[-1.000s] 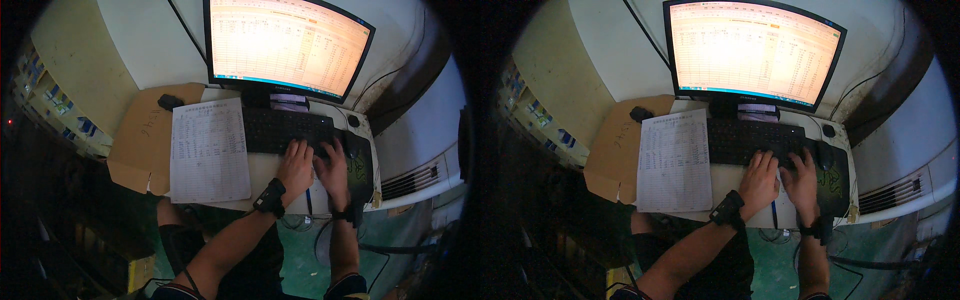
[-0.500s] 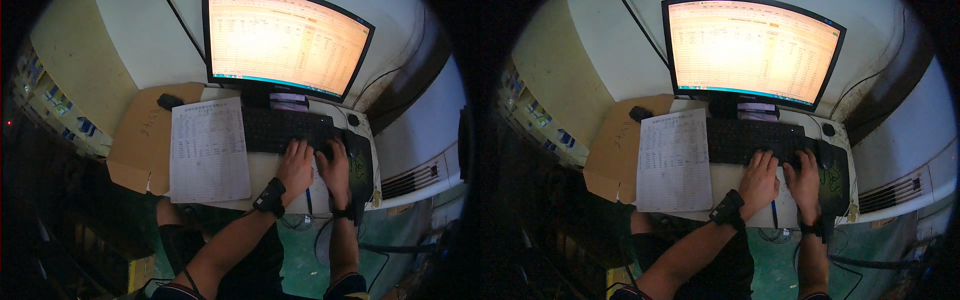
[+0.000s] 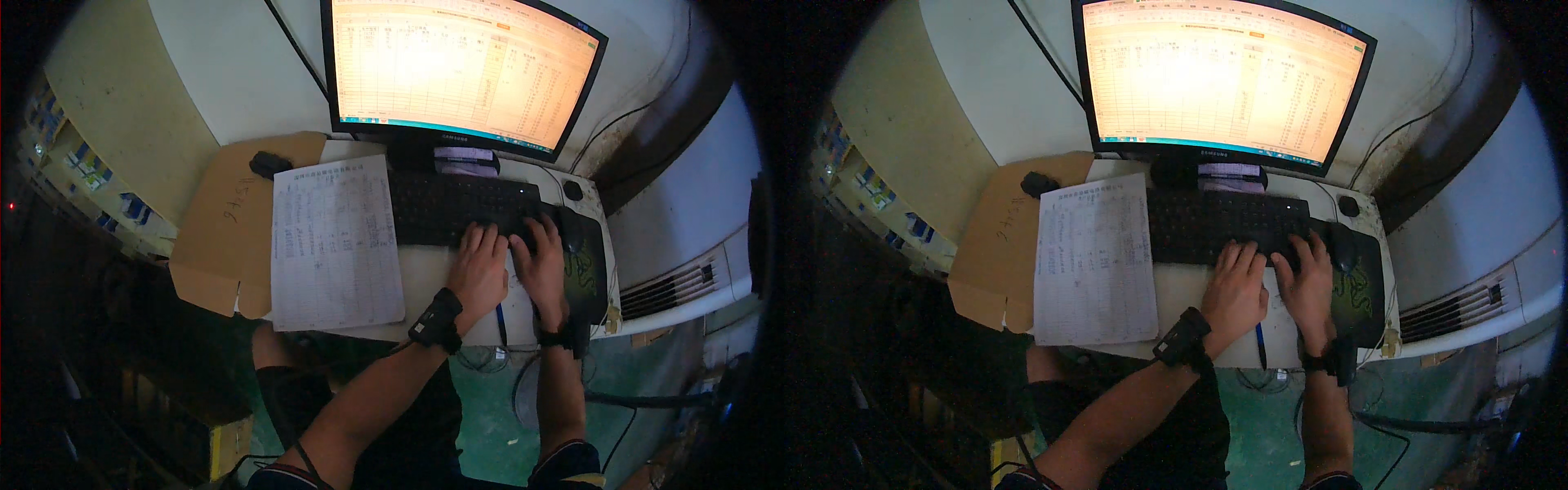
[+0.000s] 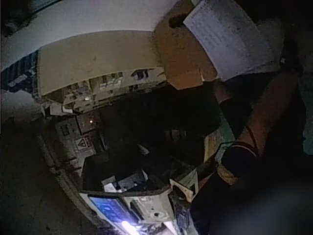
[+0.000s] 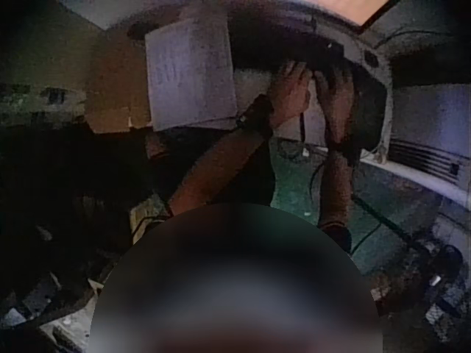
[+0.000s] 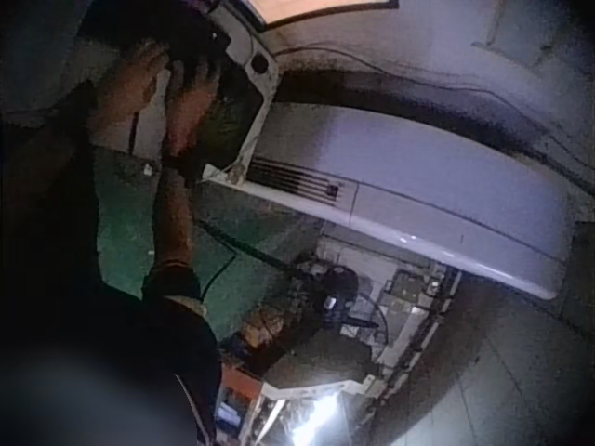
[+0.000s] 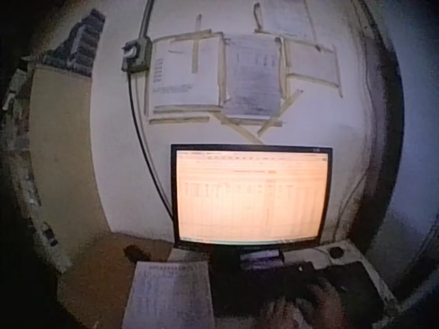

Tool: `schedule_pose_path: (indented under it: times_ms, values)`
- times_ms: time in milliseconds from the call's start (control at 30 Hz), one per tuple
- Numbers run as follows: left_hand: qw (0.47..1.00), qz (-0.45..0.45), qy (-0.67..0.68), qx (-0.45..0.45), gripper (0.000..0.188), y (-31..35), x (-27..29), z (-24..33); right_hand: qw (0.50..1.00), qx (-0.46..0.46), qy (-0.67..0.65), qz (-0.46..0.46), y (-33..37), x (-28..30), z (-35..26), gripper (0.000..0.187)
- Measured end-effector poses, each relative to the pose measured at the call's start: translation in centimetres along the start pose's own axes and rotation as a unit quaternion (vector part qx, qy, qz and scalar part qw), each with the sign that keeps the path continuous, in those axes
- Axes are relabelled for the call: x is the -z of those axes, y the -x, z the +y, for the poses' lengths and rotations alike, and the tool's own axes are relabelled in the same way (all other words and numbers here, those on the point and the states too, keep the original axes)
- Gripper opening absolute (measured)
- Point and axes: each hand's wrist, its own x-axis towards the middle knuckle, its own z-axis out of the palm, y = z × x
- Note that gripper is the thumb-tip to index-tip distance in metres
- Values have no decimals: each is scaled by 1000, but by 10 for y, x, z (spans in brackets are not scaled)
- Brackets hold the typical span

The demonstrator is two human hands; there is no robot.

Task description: The recorder fills out a production record sheet with a pen and then types data into a spreadsheet on a computer.

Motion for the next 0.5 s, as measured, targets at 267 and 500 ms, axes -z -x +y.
schedule_pose_path:
  times_ms: [267, 500]
  values:
    - [1000, 14, 13, -13, 54, -1, -1, -1, 1000, 14, 11, 7, -3, 1, -1, 45]
    - [1000, -9, 5, 7, 54, -2, -1, 1, 999, -16, -30, 13, 5, 12, -1, 31]
